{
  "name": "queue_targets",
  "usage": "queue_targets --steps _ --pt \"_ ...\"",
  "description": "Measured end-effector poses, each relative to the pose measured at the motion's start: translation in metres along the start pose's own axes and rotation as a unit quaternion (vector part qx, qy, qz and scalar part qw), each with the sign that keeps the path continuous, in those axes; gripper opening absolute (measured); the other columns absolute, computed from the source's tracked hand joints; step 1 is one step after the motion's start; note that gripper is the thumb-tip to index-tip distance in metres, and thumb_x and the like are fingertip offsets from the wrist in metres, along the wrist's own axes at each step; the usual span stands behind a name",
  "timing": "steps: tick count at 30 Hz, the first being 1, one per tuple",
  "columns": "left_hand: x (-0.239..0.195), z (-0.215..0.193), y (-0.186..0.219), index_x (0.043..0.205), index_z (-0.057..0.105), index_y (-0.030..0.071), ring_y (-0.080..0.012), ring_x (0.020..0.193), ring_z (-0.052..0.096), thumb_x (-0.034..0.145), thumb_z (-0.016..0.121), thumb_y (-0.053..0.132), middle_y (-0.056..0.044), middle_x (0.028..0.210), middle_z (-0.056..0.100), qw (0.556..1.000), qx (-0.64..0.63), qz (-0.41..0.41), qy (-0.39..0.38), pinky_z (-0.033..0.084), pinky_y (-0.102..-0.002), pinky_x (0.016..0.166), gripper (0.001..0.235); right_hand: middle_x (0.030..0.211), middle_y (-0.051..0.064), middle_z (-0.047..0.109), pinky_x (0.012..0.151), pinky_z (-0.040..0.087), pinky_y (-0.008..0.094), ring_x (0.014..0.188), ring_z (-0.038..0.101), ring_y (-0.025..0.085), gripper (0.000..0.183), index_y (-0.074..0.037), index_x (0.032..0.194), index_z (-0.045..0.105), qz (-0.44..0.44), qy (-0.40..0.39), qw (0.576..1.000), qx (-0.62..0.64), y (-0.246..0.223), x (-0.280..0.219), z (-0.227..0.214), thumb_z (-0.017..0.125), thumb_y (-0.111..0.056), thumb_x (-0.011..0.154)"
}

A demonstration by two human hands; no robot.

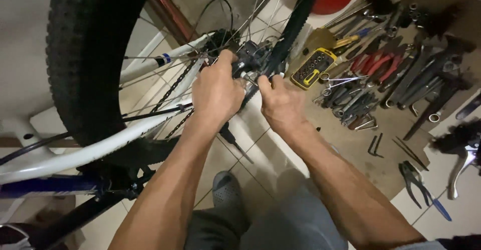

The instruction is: The person works on the rear derailleur of a bicycle, using a hex key to tighten screws and a cloth to wipe the component. They repeatedly adjust the derailleur and chain area while handling tools and a rag.

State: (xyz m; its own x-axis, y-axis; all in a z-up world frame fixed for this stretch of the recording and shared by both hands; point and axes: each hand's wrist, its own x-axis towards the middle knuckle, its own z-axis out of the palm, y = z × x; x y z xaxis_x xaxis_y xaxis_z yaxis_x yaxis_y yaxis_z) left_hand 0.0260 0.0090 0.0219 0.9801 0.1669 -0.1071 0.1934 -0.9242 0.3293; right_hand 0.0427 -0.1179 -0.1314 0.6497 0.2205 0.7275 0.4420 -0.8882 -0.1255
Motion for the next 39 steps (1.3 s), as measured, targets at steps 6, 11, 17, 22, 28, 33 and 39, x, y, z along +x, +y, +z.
queue_targets --steps 6,11,17,22,28,33,39 --pt "0.005 0.009 -0.008 0.127 0.058 0.009 -0.0476 0.103 0.070 0.090 0.063 0.015 -0.026 0.104 0.072 1.000 0.003 0.007 0.005 0.053 -0.059 0.084 0.037 0.075 0.005 0.063 0.058 0.052 0.032 0.063 0.069 0.025 0.012 -0.016 0.096 0.067 0.177 -0.086 0.945 0.261 -0.007 -0.001 -0.006 0.063 -0.009 0.087" --pt "0.004 0.000 -0.006 0.127 0.056 0.004 -0.0502 0.100 0.069 0.089 0.056 0.011 -0.029 0.101 0.071 1.000 -0.025 0.014 -0.003 0.052 -0.059 0.082 0.038 0.091 0.025 0.065 0.061 0.067 0.041 0.071 0.076 0.033 0.032 0.008 0.111 0.067 0.581 -0.119 0.528 0.607 -0.006 0.022 -0.017 0.063 0.007 0.079" --pt "0.003 -0.001 -0.009 0.131 0.052 0.002 -0.0510 0.101 0.068 0.089 0.055 0.011 -0.029 0.100 0.070 0.998 -0.062 0.022 -0.011 0.050 -0.060 0.083 0.044 0.091 0.014 0.058 0.069 0.065 0.030 0.075 0.073 0.024 0.017 0.009 0.102 0.063 0.676 -0.151 0.305 0.653 0.014 0.020 0.009 0.066 0.002 0.088" --pt "0.003 0.000 -0.008 0.136 0.048 0.004 -0.0481 0.104 0.068 0.088 0.055 0.013 -0.025 0.105 0.070 0.999 -0.026 0.019 -0.033 0.046 -0.056 0.088 0.049 0.082 0.018 0.060 0.056 0.064 0.035 0.062 0.066 0.027 0.018 0.007 0.096 0.062 0.674 -0.061 0.368 0.637 0.019 0.025 0.022 0.068 0.011 0.079" --pt "0.006 0.002 -0.010 0.136 0.048 0.007 -0.0458 0.105 0.069 0.089 0.054 0.018 -0.023 0.106 0.072 0.999 -0.005 0.016 -0.041 0.045 -0.056 0.089 0.049 0.077 0.015 0.060 0.044 0.061 0.035 0.055 0.067 0.026 0.051 0.014 0.119 0.055 0.545 0.032 0.567 0.617 0.014 0.056 -0.023 0.076 0.010 0.073" --pt "0.003 0.000 -0.012 0.136 0.048 0.001 -0.0512 0.100 0.068 0.088 0.056 0.010 -0.029 0.102 0.071 0.999 -0.024 0.024 -0.036 0.047 -0.059 0.085 0.049 0.077 0.007 0.066 0.050 0.053 0.024 0.062 0.062 0.013 0.031 0.001 0.111 0.068 0.480 0.055 0.666 0.568 -0.003 0.059 -0.045 0.079 -0.004 0.082" --pt "0.004 -0.005 -0.013 0.135 0.048 -0.002 -0.0496 0.102 0.069 0.090 0.056 0.009 -0.030 0.107 0.070 0.998 -0.040 0.032 -0.036 0.052 -0.059 0.083 0.047 0.078 0.009 0.071 0.058 0.051 0.025 0.068 0.059 0.012 0.012 -0.007 0.103 0.077 0.402 0.048 0.739 0.539 -0.035 0.063 -0.090 0.077 -0.014 0.094"
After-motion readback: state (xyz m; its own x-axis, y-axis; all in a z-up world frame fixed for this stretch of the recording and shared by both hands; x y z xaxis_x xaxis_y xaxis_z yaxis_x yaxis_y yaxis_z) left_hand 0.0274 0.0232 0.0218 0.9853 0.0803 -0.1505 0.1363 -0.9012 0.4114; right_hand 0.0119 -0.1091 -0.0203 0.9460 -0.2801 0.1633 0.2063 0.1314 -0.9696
